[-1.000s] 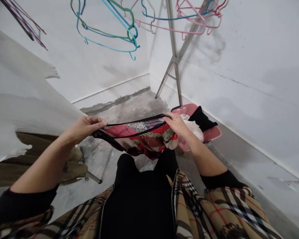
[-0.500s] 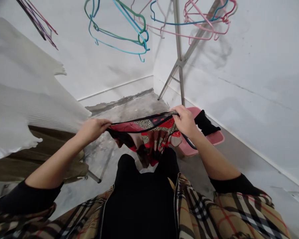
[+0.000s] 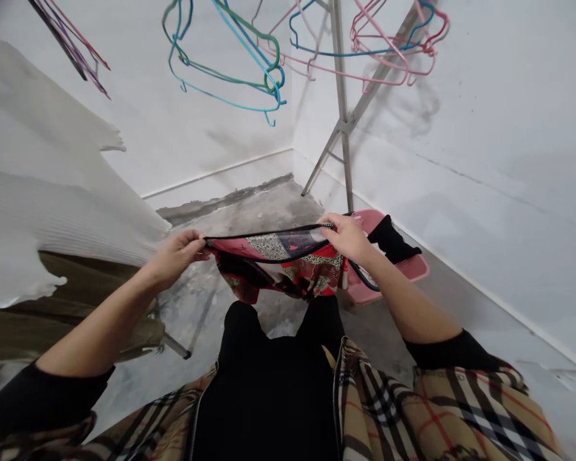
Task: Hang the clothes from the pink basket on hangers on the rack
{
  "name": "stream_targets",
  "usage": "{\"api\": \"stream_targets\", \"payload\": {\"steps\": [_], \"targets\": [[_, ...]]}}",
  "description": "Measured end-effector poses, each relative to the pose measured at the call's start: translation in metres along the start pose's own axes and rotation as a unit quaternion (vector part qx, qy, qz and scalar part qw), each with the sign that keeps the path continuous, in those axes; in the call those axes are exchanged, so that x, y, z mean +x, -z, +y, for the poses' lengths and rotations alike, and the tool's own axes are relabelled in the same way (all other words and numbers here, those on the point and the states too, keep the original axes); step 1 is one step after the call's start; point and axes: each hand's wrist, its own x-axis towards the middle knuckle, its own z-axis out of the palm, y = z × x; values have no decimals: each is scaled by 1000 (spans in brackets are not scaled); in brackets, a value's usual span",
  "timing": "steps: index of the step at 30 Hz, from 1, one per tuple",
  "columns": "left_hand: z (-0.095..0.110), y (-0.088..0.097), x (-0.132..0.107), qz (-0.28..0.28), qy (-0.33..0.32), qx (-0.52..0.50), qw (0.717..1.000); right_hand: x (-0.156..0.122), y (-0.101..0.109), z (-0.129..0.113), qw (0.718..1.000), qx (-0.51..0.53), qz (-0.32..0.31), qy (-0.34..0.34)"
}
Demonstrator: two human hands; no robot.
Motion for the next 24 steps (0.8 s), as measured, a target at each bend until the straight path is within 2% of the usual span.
{"api": "stream_targets", "payload": {"steps": [3,6,8,10,13,16,18,20,22,24], "targets": [[7,-1,-2,49,47,-185,980,-1,4,6,988,-153,-34,9],[12,-3,-2,78,50,-250,964,-4,3,10,966,-244,-91,-2],[14,-4,-4,78,43,-266,960,-5,2,12,961,-254,-106,-13],[17,-6,-6,62,43,-260,963,-5,0,12,974,-207,-88,-13],[19,-6,-13,19,55,-213,975,-4,1,11,997,-58,-40,-24],[16,-2,-16,-10,54,-151,987,-2,4,8,997,40,-48,-35],[10,3,-16,1,36,-94,995,0,7,7,999,37,-28,-19],[3,9,-13,40,7,-2,999,1,8,6,999,-7,37,13],[-3,14,-9,89,-22,107,990,2,8,5,992,-60,100,47],[-7,18,-4,130,-59,193,971,2,6,3,985,-93,125,67]]}}
